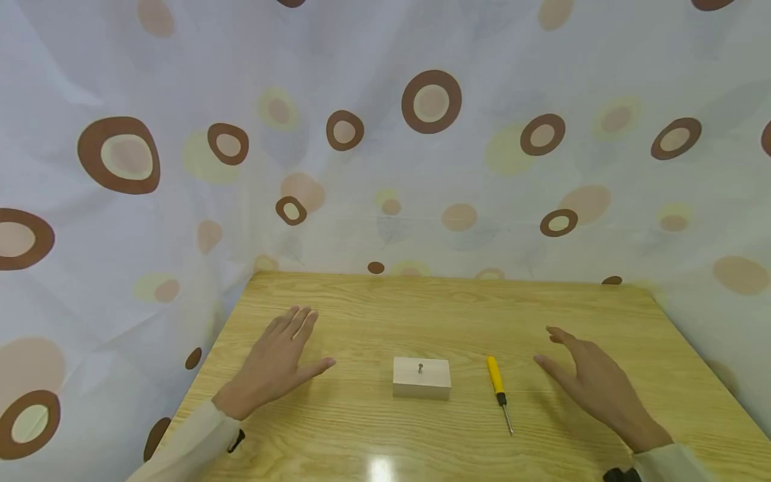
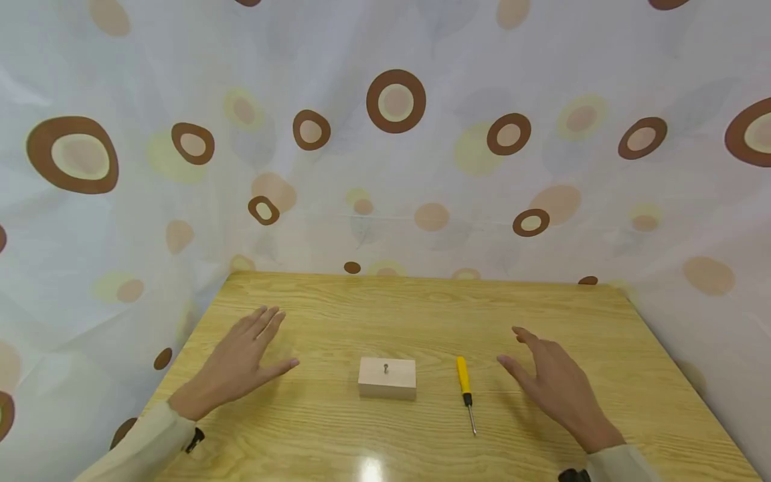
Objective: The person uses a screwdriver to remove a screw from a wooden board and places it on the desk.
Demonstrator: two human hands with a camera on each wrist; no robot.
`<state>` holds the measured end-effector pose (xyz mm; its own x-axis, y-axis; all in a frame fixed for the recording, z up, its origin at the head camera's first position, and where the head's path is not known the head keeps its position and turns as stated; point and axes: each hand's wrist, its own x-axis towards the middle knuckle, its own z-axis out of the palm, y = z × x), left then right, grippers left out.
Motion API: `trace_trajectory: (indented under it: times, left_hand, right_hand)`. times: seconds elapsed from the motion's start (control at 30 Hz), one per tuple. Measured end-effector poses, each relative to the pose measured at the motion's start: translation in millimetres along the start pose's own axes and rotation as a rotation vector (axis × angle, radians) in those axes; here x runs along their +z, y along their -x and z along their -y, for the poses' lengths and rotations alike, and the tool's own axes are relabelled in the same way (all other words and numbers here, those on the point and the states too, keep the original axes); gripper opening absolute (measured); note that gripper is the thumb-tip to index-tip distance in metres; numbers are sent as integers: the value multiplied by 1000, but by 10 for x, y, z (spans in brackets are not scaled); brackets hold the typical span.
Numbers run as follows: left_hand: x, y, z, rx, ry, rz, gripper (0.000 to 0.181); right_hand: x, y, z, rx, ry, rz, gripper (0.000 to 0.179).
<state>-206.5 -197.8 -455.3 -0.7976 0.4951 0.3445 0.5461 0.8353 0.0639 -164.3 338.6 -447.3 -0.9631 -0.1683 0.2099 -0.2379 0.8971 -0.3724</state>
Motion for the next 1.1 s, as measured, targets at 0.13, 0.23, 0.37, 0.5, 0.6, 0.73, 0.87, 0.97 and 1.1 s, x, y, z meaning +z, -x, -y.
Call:
trace_trajectory:
  times: [0.13, 0.23, 0.37, 0.5, 0.6, 0.73, 0.87, 0.97, 1.1]
  left_hand:
    - [39, -6, -44, 28, 65, -51, 72]
    - [62, -12, -84, 11, 142, -48, 63]
    - [80, -24, -149, -35, 271, -3, 59]
    - [104, -51, -208, -74, 386, 55, 56]
    - [136, -85, -250, -70, 443, 87, 54]
    - [213, -109, -312, -38, 476, 120, 55]
    - [256, -145, -369, -11, 499, 144, 58]
    - [268, -172, -408, -10, 527, 163, 58]
    - [297, -187, -446, -23, 564, 194, 59]
  right_hand:
    - [27, -14, 47, -9, -47, -29, 55]
    - [51, -27, 80, 9, -95, -18, 49]
    - [97, -40, 114, 29, -122, -3, 46]
    - [142, -45, 155, 10, -135, -11, 42]
    - [165, -50, 188, -2, -146, -10, 40]
    - [226, -40, 223, -8, -156, -5, 39]
    - [269, -39, 253, -8, -162, 11, 38]
    - [294, -43, 274, 2, -169, 26, 38]
    - [334, -59, 308, 0, -183, 42, 37]
